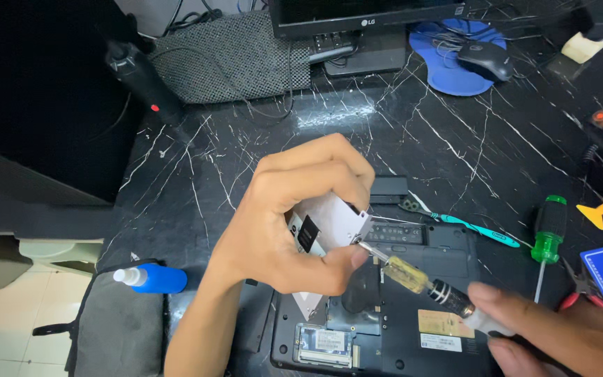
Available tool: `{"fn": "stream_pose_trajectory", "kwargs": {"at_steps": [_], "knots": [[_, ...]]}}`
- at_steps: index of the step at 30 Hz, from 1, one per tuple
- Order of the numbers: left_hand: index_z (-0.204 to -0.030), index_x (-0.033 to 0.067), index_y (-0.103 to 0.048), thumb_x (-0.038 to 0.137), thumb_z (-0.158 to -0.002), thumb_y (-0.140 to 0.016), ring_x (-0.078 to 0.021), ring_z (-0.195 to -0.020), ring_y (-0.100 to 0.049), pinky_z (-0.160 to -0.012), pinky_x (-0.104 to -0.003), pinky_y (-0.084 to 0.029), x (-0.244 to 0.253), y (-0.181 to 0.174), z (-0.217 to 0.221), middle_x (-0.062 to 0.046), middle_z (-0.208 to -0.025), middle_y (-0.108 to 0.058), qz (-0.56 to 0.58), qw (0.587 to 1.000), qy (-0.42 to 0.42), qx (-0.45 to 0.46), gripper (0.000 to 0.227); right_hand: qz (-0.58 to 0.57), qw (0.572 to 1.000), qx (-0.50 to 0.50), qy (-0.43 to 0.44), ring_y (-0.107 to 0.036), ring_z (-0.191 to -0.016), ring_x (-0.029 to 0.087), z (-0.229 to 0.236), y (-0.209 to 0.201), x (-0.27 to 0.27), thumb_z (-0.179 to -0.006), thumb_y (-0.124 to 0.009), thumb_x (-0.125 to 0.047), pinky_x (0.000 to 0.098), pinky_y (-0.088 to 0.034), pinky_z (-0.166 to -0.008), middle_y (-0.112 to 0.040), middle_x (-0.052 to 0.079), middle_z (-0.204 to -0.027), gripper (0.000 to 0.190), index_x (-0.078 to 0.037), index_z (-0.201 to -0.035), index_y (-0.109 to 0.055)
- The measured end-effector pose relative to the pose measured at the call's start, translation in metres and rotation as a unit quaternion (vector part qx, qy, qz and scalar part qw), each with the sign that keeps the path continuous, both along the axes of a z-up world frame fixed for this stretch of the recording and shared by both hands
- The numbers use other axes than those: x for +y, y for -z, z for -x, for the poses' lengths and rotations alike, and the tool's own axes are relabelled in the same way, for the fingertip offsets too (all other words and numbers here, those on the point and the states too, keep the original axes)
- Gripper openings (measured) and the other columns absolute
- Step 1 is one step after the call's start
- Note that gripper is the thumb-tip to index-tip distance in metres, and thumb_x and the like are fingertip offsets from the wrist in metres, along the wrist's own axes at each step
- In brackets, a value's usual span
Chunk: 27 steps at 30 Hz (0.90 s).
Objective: The person removes screws from a hard drive casing using a screwdriver, separates the metal casing from the drive, and then cleans the casing with a toothbrush and a cloth. The person handles the hard drive, casing, and cleaning tools throughout the process.
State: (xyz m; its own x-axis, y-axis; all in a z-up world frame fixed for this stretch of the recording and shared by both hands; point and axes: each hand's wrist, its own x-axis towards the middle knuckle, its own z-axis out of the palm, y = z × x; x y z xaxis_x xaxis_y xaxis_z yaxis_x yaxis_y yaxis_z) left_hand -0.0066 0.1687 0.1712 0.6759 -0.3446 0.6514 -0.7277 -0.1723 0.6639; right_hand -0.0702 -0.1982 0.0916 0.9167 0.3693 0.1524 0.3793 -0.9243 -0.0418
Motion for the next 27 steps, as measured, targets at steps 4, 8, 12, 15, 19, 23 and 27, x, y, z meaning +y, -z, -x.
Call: {"fn": "stream_pose_trajectory", "kwargs": {"at_steps": [4,8,12,15,19,23,27], "knots": [[-0.09,0.0093,-0.061,0.009,-0.067,-0.076,-0.0188,-0.08,-0.053,-0.069,-0.032,-0.038,-0.001,0.0,0.001,-0.008,-0.099,-0.061,0.0,1.0,0.004,0.006,0.028,-0.072,0.997,-0.02,-0.021,-0.048,-0.042,0.015,0.004,-0.004,0.006,-0.074,-0.08,-0.037,0.0342,-0.046,-0.059,-0.049,0.001,-0.048,0.074,-0.059,-0.144,-0.072],[-0.092,0.0088,-0.06,0.011,-0.068,-0.076,-0.0194,-0.079,-0.052,-0.068,-0.032,-0.037,-0.001,-0.001,0.001,-0.008,-0.099,-0.061,-0.009,1.0,-0.004,-0.005,0.029,-0.081,0.995,-0.039,-0.043,-0.043,-0.045,0.018,0.005,-0.008,0.01,-0.076,-0.077,-0.032,0.0363,-0.043,-0.061,-0.044,0.002,-0.049,0.071,-0.055,-0.143,-0.073],[-0.092,0.0079,-0.06,0.011,-0.067,-0.078,-0.0193,-0.079,-0.052,-0.069,-0.032,-0.038,-0.003,-0.004,0.004,-0.009,-0.1,-0.061,-0.013,1.0,-0.014,-0.017,0.031,-0.048,0.998,-0.026,-0.019,-0.044,-0.044,0.017,0.005,0.002,0.002,-0.078,-0.074,-0.042,0.0367,-0.043,-0.059,-0.045,0.002,-0.05,0.07,-0.062,-0.144,-0.071],[-0.094,0.0079,-0.062,0.009,-0.065,-0.078,-0.0168,-0.076,-0.05,-0.064,-0.03,-0.035,-0.007,-0.004,0.008,-0.009,-0.104,-0.063,-0.016,0.999,-0.041,-0.019,0.033,-0.083,0.996,-0.006,-0.039,-0.044,-0.036,0.012,0.003,-0.005,0.001,-0.076,-0.078,-0.036,0.031,-0.041,-0.053,-0.044,-0.003,-0.047,0.08,-0.057,-0.152,-0.067],[-0.114,0.0098,-0.064,0.013,-0.073,-0.079,-0.0226,-0.096,-0.065,-0.085,-0.034,-0.051,-0.005,-0.002,0.009,-0.014,-0.115,-0.064,-0.016,0.997,-0.061,-0.032,0.043,-0.113,0.986,0.108,0.056,-0.063,-0.033,0.007,0.004,-0.01,0.001,-0.072,-0.088,-0.044,0.0267,-0.052,-0.053,-0.064,-0.007,-0.041,0.083,-0.066,-0.152,-0.075],[-0.136,0.0125,-0.054,0.025,-0.083,-0.083,-0.0224,-0.123,-0.065,-0.082,-0.03,-0.052,-0.003,0.007,0.007,-0.011,-0.131,-0.064,0.014,0.997,-0.075,-0.032,0.062,-0.319,0.908,0.241,0.126,-0.074,-0.07,0.011,0.012,-0.012,0.006,-0.09,-0.076,-0.022,0.0335,-0.053,-0.068,-0.077,-0.006,-0.085,0.066,-0.043,-0.15,-0.092],[-0.149,0.0171,-0.042,0.021,-0.081,-0.089,-0.0211,-0.132,-0.065,-0.081,-0.028,-0.052,-0.001,0.018,0.003,-0.011,-0.134,-0.063,0.061,0.995,-0.072,-0.032,0.083,-0.393,0.876,0.268,0.077,-0.055,-0.033,0.014,0.008,-0.01,0.005,-0.101,-0.065,-0.024,0.0345,-0.047,-0.037,-0.066,0.003,-0.045,0.062,-0.031,-0.152,-0.098]]}}
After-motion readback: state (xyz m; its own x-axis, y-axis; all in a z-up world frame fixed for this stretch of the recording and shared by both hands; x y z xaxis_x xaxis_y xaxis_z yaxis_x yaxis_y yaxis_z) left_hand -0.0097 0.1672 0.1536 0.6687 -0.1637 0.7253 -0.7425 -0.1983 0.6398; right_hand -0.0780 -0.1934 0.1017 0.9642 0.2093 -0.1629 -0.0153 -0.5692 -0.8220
